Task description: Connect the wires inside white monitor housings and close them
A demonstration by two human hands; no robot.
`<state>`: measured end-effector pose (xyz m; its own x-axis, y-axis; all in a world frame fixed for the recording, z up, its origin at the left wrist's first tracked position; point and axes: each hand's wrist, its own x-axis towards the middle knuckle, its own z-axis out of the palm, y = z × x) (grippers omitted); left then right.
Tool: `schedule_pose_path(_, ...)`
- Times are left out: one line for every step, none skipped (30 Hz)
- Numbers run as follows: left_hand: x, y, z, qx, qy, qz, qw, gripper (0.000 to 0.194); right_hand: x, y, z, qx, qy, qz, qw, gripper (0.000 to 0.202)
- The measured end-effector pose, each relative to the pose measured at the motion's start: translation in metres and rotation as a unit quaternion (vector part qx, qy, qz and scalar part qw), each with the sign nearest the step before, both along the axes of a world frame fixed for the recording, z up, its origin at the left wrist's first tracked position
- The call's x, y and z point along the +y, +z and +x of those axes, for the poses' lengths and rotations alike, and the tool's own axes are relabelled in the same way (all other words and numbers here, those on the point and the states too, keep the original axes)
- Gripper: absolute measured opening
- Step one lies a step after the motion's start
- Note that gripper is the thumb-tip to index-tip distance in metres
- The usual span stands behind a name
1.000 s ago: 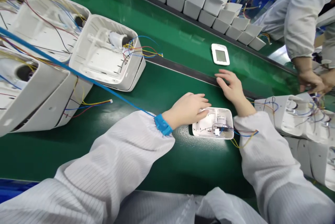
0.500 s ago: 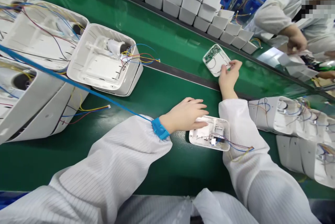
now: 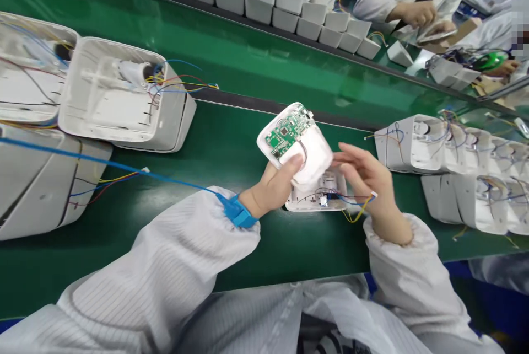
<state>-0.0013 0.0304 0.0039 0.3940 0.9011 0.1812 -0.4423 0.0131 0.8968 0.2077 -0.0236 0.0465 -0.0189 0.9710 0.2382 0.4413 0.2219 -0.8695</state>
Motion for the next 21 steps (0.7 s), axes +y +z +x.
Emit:
schedule_pose_path(-0.004, 0.003, 0.002, -0.04, -0.008, -0.054, 0.998, 0.065, -0.011, 0.0, 0.01, -0.008, -0.015, 0.004, 1.0, 0.026)
schedule_pose_path(-0.006, 0.006, 0.004, -0.073, -0.022, -0.099, 0.992, 0.066, -0.021, 0.001, 0.02, -0.005, -0.016, 0.008, 1.0, 0.027)
schedule_pose_path(-0.007, 0.008, 0.006, -0.099, -0.033, -0.134, 0.985, 0.067, -0.03, 0.001, 0.028, 0.003, 0.002, 0.01, 1.0, 0.035)
schedule_pose_path(-0.006, 0.01, 0.007, -0.12, -0.035, -0.164, 0.979, 0.067, -0.037, 0.003, 0.033, 0.011, 0.03, 0.014, 0.999, 0.039)
schedule_pose_path(-0.004, 0.011, 0.008, -0.133, -0.034, -0.188, 0.973, 0.066, -0.043, 0.006, 0.034, 0.015, 0.058, 0.021, 0.998, 0.038)
schedule_pose_path(-0.003, 0.012, 0.008, -0.139, -0.031, -0.207, 0.968, 0.066, -0.047, 0.01, 0.031, 0.009, 0.074, 0.031, 0.997, 0.035)
schedule_pose_path(-0.001, 0.012, 0.008, -0.139, -0.03, -0.221, 0.965, 0.066, -0.049, 0.016, 0.026, -0.002, 0.075, 0.045, 0.996, 0.032)
schedule_pose_path(0.0, 0.012, 0.007, -0.136, -0.032, -0.229, 0.963, 0.067, -0.047, 0.022, 0.018, -0.013, 0.064, 0.057, 0.996, 0.03)
schedule_pose_path(0.001, 0.011, 0.007, -0.131, -0.037, -0.233, 0.963, 0.067, -0.044, 0.029, 0.01, -0.022, 0.052, 0.067, 0.996, 0.029)
schedule_pose_path(0.001, 0.01, 0.006, -0.126, -0.044, -0.23, 0.964, 0.068, -0.037, 0.036, 0.001, -0.026, 0.05, 0.069, 0.996, 0.026)
schedule_pose_path(0.001, 0.009, 0.005, -0.123, -0.054, -0.223, 0.966, 0.069, -0.028, 0.042, -0.006, -0.025, 0.059, 0.062, 0.996, 0.023)
schedule_pose_path(0.001, 0.008, 0.004, -0.122, -0.061, -0.211, 0.968, 0.069, -0.018, 0.046, -0.012, -0.024, 0.073, 0.042, 0.996, 0.017)
schedule_pose_path(0.0, 0.006, 0.003, -0.12, -0.068, -0.196, 0.971, 0.068, -0.007, 0.049, -0.016, -0.02, 0.085, 0.012, 0.996, 0.012)
schedule_pose_path(0.0, 0.005, 0.002, -0.117, -0.072, -0.179, 0.974, 0.065, 0.003, 0.05, -0.02, -0.008, 0.096, -0.026, 0.995, 0.009)
schedule_pose_path(0.0, 0.003, 0.001, -0.111, -0.074, -0.161, 0.978, 0.062, 0.013, 0.048, -0.022, 0.016, 0.107, -0.067, 0.992, 0.01)
schedule_pose_path(-0.001, 0.001, 0.001, -0.106, -0.074, -0.142, 0.981, 0.059, 0.021, 0.045, -0.024, 0.056, 0.119, -0.106, 0.986, 0.014)
schedule_pose_path(-0.001, -0.001, 0.0, -0.1, -0.075, -0.123, 0.985, 0.056, 0.027, 0.041, -0.026, 0.107, 0.131, -0.143, 0.975, 0.017)
schedule_pose_path(-0.001, -0.003, 0.0, -0.093, -0.078, -0.107, 0.987, 0.054, 0.031, 0.036, -0.028, 0.163, 0.146, -0.179, 0.959, 0.021)
schedule_pose_path(-0.002, -0.004, 0.0, -0.086, -0.083, -0.095, 0.988, 0.054, 0.033, 0.031, -0.03, 0.217, 0.16, -0.211, 0.94, 0.023)
schedule_pose_path(-0.002, -0.005, -0.001, -0.081, -0.087, -0.088, 0.989, 0.054, 0.033, 0.026, -0.032, 0.26, 0.168, -0.239, 0.92, 0.025)
schedule_pose_path(-0.002, -0.005, -0.001, -0.074, -0.092, -0.085, 0.989, 0.054, 0.033, 0.023, -0.033, 0.286, 0.171, -0.26, 0.906, 0.026)
